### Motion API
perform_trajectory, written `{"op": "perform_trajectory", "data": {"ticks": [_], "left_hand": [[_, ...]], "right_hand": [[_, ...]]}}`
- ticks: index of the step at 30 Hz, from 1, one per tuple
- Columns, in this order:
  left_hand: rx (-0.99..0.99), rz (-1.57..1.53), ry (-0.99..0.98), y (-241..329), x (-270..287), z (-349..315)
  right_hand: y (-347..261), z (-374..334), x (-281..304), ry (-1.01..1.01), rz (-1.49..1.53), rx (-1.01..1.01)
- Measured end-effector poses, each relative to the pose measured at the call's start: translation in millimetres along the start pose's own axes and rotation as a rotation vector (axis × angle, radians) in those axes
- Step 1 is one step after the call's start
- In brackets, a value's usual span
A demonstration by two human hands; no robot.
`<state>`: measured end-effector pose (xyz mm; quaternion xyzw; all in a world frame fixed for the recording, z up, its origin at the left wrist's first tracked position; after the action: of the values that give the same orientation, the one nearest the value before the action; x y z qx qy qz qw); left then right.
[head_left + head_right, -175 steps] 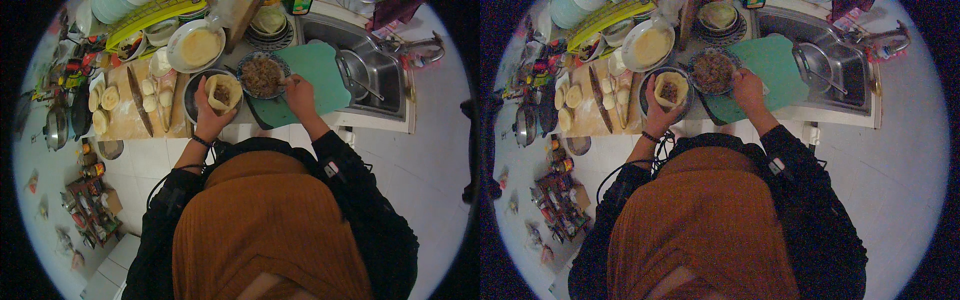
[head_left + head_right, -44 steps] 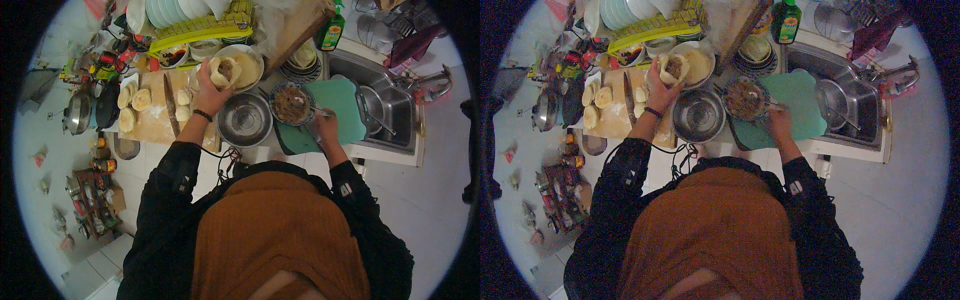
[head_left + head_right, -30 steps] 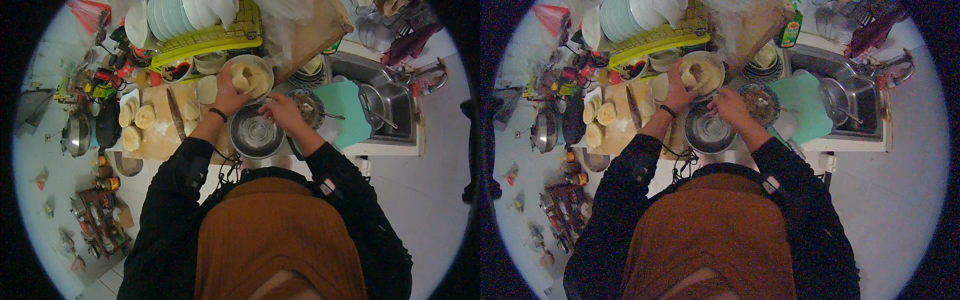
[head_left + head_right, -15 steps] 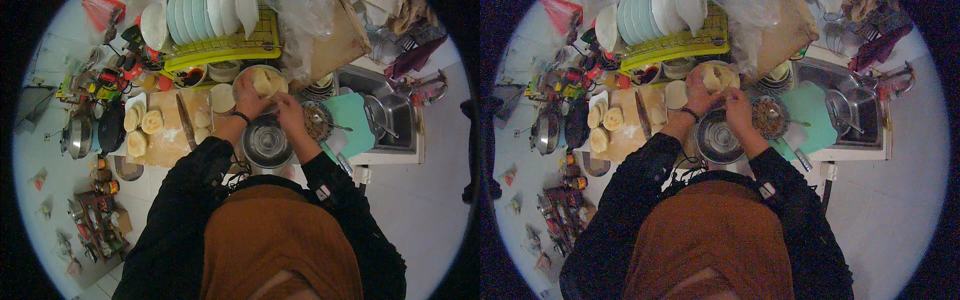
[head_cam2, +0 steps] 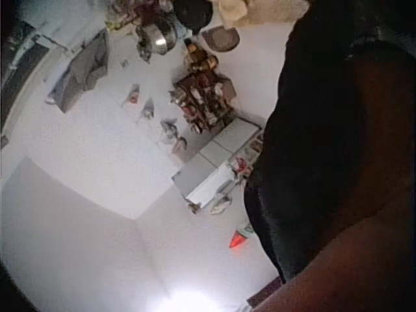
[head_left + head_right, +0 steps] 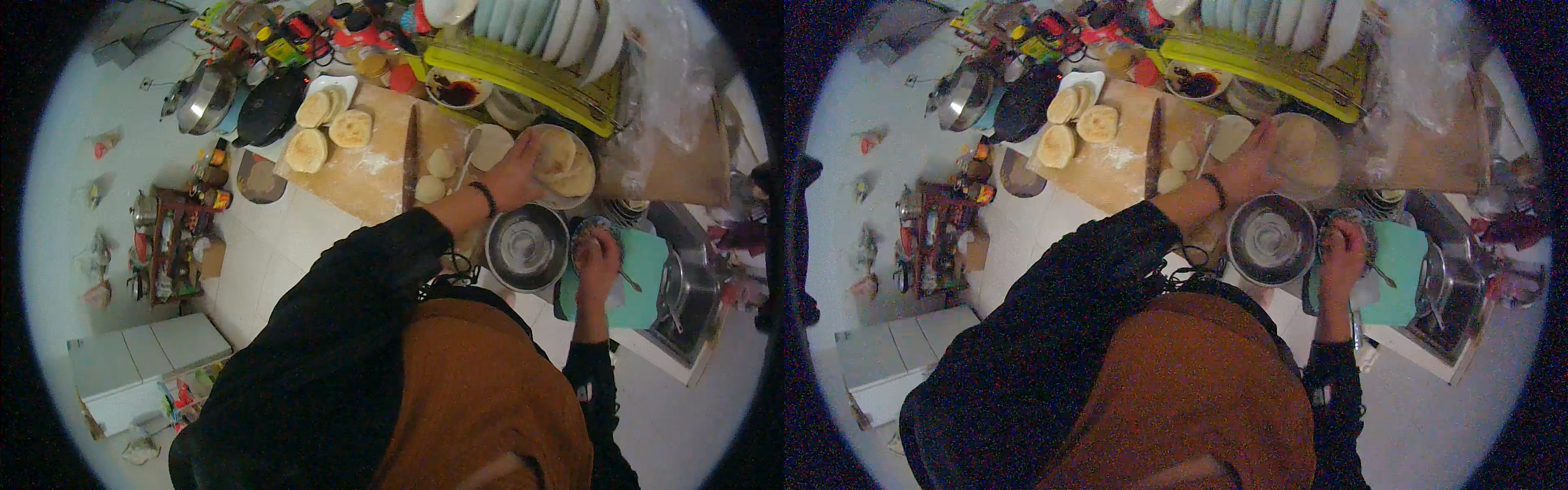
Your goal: The person fills round tortillas with a meat mixture from a bowl using a spoon, folds them, and places them into a metal bowl. The person also uses tongs to move tortillas on a griddle and washes a bowl in the sink.
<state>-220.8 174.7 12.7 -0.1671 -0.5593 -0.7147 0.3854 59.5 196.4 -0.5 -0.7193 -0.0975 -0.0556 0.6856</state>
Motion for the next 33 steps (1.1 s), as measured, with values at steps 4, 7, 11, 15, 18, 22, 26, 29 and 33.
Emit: {"op": "perform_trajectory", "data": {"ticks": [4, 7, 11, 15, 18, 22, 26, 29, 33], "left_hand": [[-0.087, 0.315, 0.175, -84.8, 105.6, -42.2], [0.3, 0.61, 0.285, -195.8, 199.0, -82.6], [0.542, 1.121, -0.22, -301.2, 227.8, -104.0], [0.591, 1.094, -0.421, -338.1, 228.4, -84.9], [0.506, 1.045, -0.45, -329.3, 234.0, -73.6], [0.457, 0.889, -0.321, -289.6, 248.3, -71.7], [0.51, 0.087, -0.069, -216.6, 239.0, -68.8], [0.506, -0.774, -0.034, -125.2, 206.7, -78.8], [0.411, -1.113, -0.149, -5.6, 155.7, -83.1]], "right_hand": [[-2.6, -24.1, 49.5, 0.137, -0.039, -0.058], [5.2, -42.5, 74.6, 0.158, -0.1, -0.138], [21.6, -68.0, 86.5, 0.211, 0.01, -0.301], [19.3, -88.4, 85.2, 0.199, -0.009, -0.297], [13.1, -96.2, 83.6, 0.176, 0.017, -0.235], [9.2, -98.2, 73.7, 0.135, 0.051, -0.222], [-8.4, -94.4, 33.2, 0.003, 0.041, -0.234], [-41.2, -91.4, -23.1, -0.192, 0.06, -0.24], [-109.6, -90.8, -95.8, -0.551, 0.218, -0.158]]}}
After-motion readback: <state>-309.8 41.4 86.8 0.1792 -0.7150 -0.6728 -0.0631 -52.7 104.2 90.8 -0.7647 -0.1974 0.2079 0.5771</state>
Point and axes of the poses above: each hand's wrist, its own z-axis towards the middle knuckle, its own x-axis out of the back of the hand, y = z × x, the point moved 7 cm from there along z, towards the middle knuckle, and after that the axes turned 7 degrees about y, right-handed, at the moved point
